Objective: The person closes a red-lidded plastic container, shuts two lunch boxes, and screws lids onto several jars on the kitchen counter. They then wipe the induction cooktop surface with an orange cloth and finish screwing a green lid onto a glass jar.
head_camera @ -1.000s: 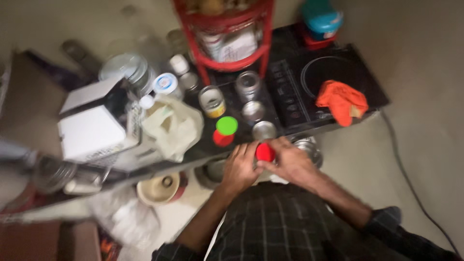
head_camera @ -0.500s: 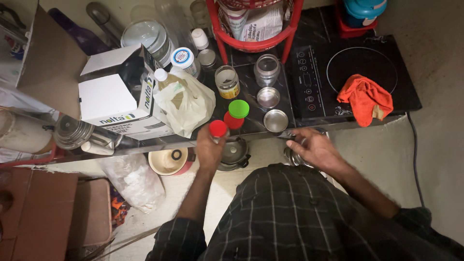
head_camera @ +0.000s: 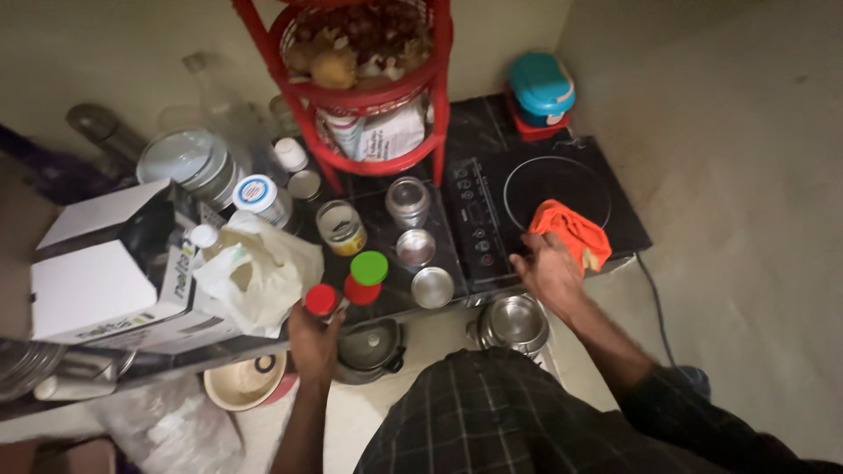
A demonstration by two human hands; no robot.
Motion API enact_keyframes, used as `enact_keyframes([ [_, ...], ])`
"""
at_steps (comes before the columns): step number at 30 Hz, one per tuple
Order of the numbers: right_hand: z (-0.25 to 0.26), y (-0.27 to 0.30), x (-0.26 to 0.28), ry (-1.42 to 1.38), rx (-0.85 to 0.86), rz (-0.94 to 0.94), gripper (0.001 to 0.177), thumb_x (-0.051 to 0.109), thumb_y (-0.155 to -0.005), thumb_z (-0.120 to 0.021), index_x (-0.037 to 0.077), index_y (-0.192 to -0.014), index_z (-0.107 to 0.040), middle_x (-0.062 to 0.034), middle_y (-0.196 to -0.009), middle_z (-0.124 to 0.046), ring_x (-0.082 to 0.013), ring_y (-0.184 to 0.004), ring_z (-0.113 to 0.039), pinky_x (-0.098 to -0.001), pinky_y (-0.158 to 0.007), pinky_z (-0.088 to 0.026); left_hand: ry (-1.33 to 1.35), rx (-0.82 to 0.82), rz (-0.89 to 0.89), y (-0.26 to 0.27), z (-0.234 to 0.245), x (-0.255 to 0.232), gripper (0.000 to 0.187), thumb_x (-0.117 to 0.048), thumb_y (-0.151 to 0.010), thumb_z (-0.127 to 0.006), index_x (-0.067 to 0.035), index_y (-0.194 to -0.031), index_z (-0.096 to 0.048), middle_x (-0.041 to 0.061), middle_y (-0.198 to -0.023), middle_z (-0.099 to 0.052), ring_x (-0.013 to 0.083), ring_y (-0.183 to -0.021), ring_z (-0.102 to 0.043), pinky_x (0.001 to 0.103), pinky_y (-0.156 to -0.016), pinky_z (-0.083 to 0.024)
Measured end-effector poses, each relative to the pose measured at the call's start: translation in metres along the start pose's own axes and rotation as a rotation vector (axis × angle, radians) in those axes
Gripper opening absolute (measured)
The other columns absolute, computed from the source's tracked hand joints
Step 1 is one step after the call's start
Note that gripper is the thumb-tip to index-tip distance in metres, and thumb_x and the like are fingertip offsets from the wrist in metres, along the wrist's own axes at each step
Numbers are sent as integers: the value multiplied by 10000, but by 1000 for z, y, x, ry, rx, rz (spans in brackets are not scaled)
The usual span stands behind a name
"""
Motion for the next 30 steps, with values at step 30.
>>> enact_keyframes([
  [30, -92, -171, 34, 284, 129, 443, 455, 372, -946, -624, 275, -1391, -610, -106, -1374, -524, -342, -1266, -473, -584, -988, -455, -179, 844, -568, 42, -151, -180, 668, -207, -829, -715, -136, -1462, -516, 32, -1566, -452, 340, -1263, -537, 489, -999, -483],
])
Point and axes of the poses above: each hand's wrist, its own y-axis away from the middle knuckle, its own z-axis out of the back of the hand, x = y × z, the point moved 7 cm from there along -y, towards the middle knuckle
